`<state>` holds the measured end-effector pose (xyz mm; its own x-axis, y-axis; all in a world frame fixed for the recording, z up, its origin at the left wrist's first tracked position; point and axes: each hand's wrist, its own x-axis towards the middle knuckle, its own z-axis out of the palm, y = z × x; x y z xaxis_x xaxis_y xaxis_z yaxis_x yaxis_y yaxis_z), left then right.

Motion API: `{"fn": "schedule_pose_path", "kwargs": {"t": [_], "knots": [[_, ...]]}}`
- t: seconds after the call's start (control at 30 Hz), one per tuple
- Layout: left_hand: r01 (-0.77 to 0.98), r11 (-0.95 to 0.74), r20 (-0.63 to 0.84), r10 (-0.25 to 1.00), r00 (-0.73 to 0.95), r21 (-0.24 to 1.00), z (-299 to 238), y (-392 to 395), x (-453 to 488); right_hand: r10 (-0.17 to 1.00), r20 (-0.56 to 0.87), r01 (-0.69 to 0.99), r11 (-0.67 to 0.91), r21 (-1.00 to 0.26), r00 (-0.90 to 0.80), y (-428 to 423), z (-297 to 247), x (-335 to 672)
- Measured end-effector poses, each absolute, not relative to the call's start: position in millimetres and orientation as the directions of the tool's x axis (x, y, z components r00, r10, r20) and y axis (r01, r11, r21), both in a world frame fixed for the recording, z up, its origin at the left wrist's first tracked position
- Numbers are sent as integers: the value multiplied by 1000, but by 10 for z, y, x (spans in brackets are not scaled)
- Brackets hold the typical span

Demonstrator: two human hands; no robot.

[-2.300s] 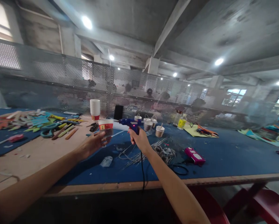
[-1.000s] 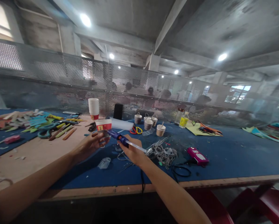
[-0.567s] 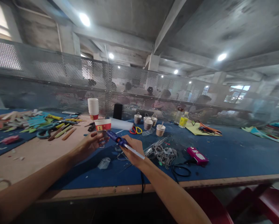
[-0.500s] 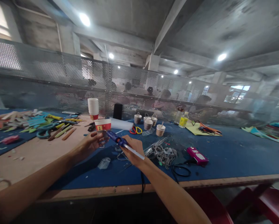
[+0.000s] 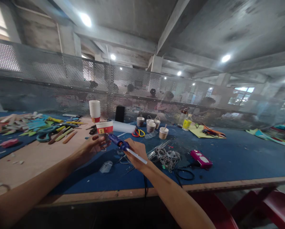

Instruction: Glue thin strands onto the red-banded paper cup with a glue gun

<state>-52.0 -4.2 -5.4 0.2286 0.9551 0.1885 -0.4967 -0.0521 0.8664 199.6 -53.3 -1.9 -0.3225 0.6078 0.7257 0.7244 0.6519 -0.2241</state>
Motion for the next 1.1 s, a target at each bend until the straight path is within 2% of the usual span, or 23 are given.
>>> {"fn": "schedule_pose_path", "kwargs": {"t": [0.23,1.1], "knots": [[-491,-55,194,952,237,870,-21,-75,-510,590,742,725,656,-211,-318,-554,-9,1999],[-501,-39,193,946,260,865,-9,-84,-513,648,696,761,608,-228,-309,-560,19,2018]]}}
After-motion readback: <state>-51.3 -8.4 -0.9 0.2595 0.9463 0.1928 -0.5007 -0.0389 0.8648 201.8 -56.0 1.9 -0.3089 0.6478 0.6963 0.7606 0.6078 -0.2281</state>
